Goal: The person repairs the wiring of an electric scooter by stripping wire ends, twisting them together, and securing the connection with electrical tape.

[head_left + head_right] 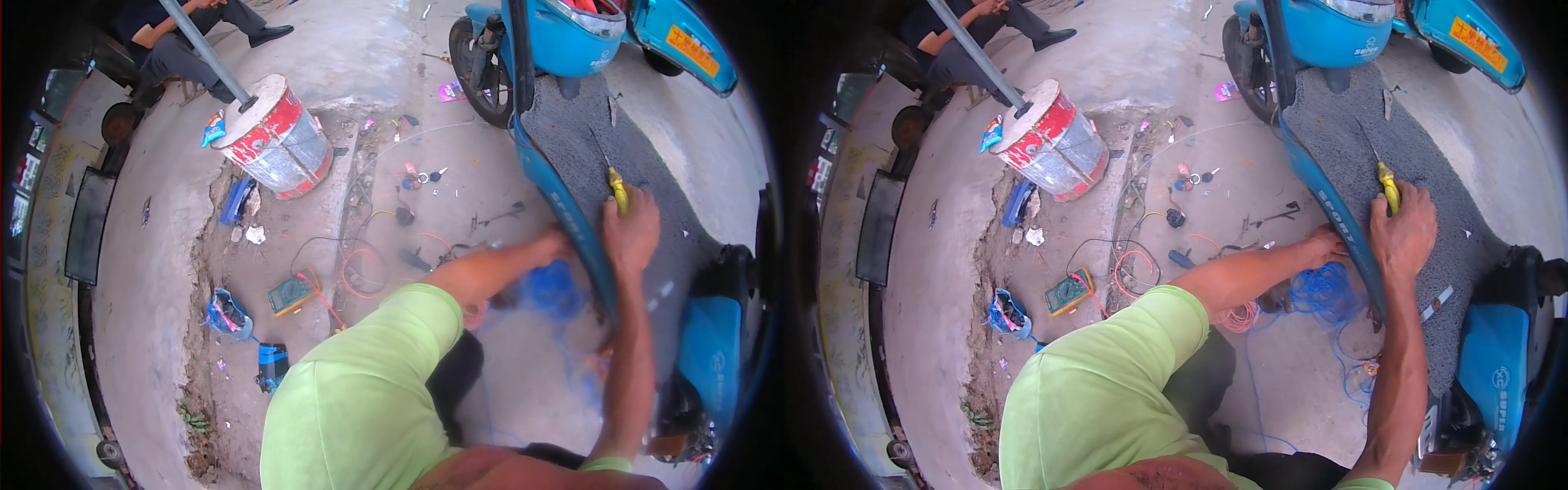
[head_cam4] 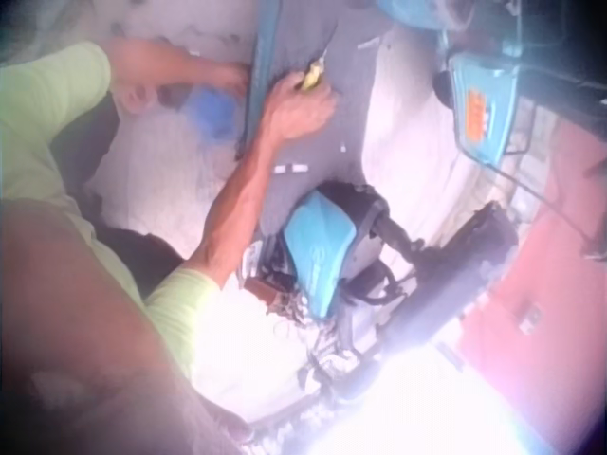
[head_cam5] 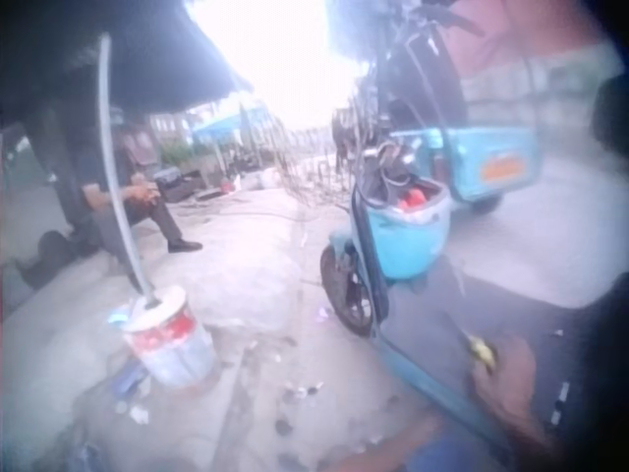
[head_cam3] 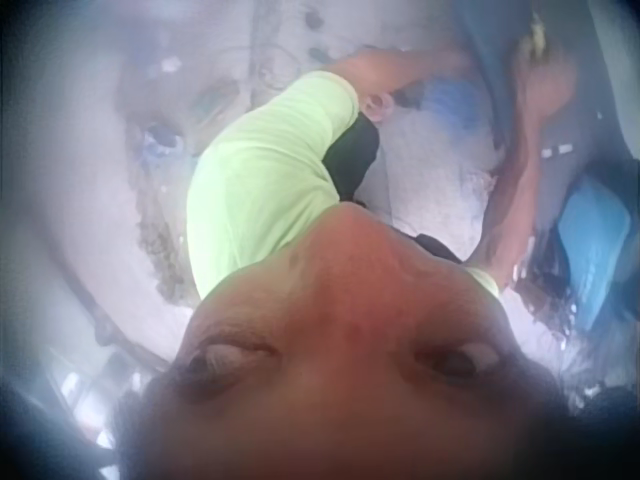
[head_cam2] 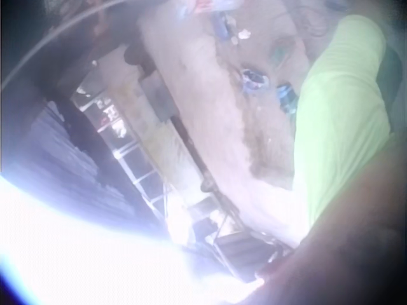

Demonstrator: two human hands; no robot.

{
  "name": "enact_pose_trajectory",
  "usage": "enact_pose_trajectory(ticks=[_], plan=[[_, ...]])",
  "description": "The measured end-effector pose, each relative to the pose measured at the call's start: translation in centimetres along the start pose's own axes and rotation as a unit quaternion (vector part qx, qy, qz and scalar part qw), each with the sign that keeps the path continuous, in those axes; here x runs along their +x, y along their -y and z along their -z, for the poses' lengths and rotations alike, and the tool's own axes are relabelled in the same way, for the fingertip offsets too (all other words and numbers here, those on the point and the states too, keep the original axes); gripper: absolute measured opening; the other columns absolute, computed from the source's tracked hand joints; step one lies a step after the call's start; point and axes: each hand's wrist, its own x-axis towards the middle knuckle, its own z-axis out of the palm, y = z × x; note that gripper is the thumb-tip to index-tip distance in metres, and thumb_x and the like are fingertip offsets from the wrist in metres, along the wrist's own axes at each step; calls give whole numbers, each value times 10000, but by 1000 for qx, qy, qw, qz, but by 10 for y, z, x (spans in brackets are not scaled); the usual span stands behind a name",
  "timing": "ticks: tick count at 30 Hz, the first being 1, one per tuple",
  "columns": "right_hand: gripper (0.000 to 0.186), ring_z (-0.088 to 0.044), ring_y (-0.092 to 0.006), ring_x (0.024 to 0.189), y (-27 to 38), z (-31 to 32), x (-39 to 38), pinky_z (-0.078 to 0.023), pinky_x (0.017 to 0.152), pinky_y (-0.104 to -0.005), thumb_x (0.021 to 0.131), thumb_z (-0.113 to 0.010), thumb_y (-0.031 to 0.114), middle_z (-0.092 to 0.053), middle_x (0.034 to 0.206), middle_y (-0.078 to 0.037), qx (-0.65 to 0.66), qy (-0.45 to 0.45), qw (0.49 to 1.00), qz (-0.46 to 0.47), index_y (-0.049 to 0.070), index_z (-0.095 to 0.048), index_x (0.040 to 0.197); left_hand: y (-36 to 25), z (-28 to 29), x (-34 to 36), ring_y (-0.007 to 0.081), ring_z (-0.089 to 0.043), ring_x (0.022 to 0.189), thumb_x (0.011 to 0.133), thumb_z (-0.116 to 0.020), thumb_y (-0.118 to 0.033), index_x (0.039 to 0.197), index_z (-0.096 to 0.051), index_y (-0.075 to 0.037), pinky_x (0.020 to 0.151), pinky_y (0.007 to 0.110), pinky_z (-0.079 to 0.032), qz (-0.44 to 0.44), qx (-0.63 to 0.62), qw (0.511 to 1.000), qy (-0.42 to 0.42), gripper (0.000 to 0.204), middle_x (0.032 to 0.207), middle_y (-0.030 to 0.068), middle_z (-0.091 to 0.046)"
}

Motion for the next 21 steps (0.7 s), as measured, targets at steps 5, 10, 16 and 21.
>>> enact_pose_trajectory(ticks=[5,10,16,21], plan=[[380,-631,-352,1096,0,6,-2,-498,977,-469,904,-684,294,-656,1117,-152,2,2,1000,-3,58,-714,1200,-6,-9,-1,249,-703,995,1033,-582,-156,1280,-603,-120,817,470,-599,60,41,997,-28,251,1134,73,-726],[377,-632,-351,1092,-2,3,-4,-498,976,-466,907,-686,287,-658,1122,-153,2,-8,1000,8,52,-714,1200,-5,-5,-15,234,-690,954,1008,-638,-144,1243,-626,-116,810,469,-597,24,23,999,9,237,1140,69,-713],[367,-635,-343,1087,-1,4,-5,-501,966,-459,912,-687,277,-660,1123,-149,-8,-7,1000,12,49,-713,1199,-14,-15,-26,234,-688,949,983,-675,-120,1239,-630,-110,820,480,-587,7,44,999,19,260,1132,68,-706],[370,-638,-341,1080,-2,2,-5,-502,963,-460,911,-692,280,-660,1122,-147,-7,-20,1000,19,51,-711,1200,-2,-6,-17,246,-688,950,990,-661,-118,1240,-642,-109,843,496,-573,6,1,999,31,251,1132,78,-715]])
